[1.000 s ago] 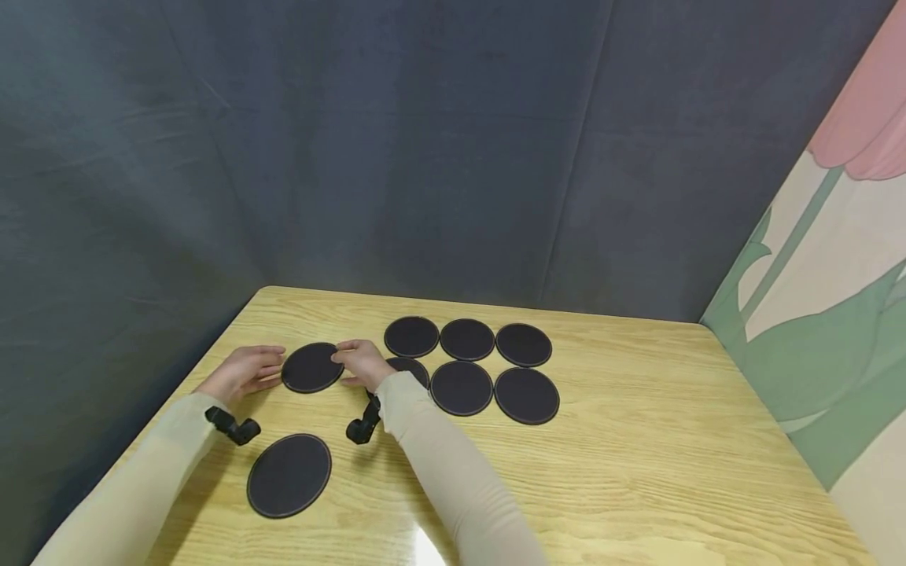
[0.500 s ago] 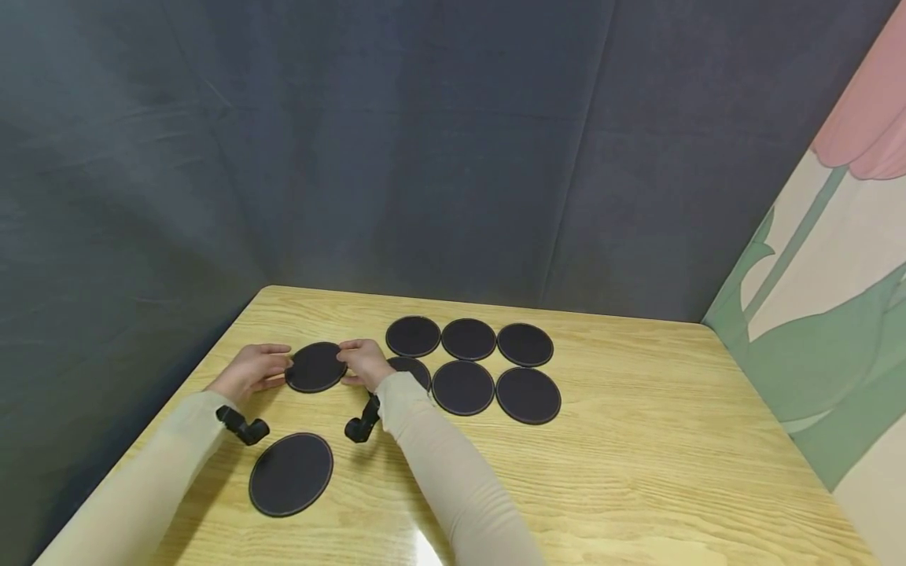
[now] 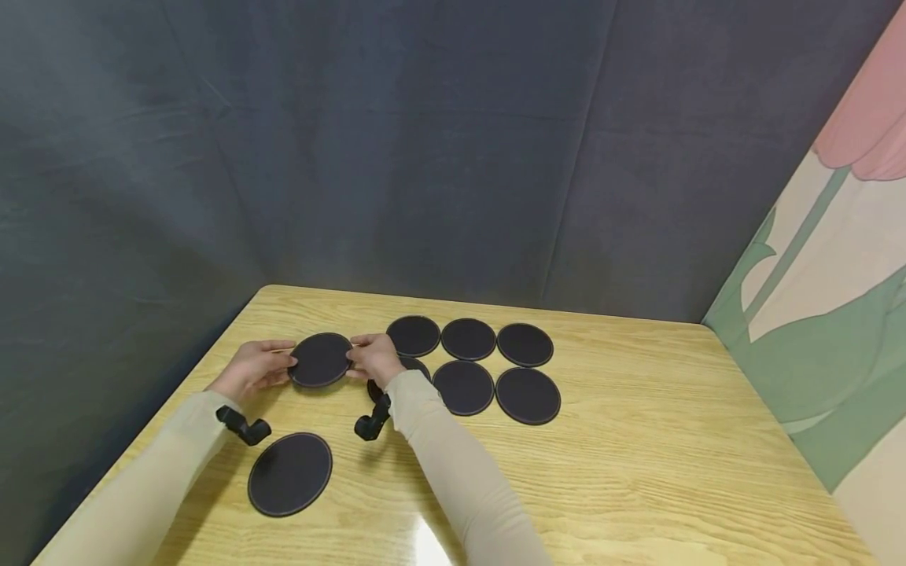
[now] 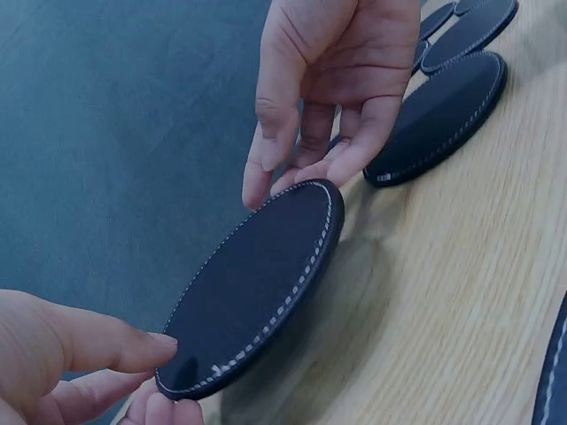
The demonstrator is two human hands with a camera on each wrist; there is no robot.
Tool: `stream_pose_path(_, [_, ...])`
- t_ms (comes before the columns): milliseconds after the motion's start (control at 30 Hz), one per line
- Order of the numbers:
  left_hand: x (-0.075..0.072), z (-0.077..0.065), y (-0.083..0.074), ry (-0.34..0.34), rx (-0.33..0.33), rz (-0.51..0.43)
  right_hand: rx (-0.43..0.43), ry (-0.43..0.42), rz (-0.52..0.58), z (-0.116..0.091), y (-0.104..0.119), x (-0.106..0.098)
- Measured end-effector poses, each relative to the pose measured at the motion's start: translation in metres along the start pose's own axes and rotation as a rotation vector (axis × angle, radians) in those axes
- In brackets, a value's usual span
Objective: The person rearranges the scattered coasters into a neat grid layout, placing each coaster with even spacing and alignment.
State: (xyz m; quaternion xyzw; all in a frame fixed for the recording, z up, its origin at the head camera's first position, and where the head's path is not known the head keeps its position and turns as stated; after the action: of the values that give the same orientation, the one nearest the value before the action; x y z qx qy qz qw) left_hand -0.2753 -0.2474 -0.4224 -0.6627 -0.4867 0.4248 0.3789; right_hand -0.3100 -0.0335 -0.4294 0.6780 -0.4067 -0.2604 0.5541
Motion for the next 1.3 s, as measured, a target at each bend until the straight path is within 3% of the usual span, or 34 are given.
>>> stream_pose_path(267, [0.008,-0.007,-0.009,0.040,0.052,-0.008,-0.065,0.004,-0.001,-0.012,0.003,-0.014])
stream_pose_path(767, [0.040,-0.027,-0.032,0.123,0.117,-0.024,-0.083,0.032,0.015,-0.056,0.017,-0.040])
stream_pose_path(1033, [0.058,-0.033,-0.035,0.153,0.124,-0.034,-0.092,0.017,-0.033,-0.081,0.010,-0.052])
stream_pose_path(1300, [0.074,-0.038,-0.031,0.191,0.129,-0.024,-0.043,0.010,-0.016,-0.099,-0.001,-0.059])
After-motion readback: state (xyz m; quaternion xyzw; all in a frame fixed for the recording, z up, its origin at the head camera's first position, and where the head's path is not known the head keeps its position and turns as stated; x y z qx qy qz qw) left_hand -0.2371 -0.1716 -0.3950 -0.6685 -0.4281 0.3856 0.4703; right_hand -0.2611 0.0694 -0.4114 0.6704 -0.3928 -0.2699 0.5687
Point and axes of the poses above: each hand's wrist, its own z-axis towards the middle knuckle, its own x-axis out of the palm, y = z × x, the point moved 2 cm from there along z, towards the middle knuckle, and after that the axes turned 13 degrees about y, right-handed, at the moved point
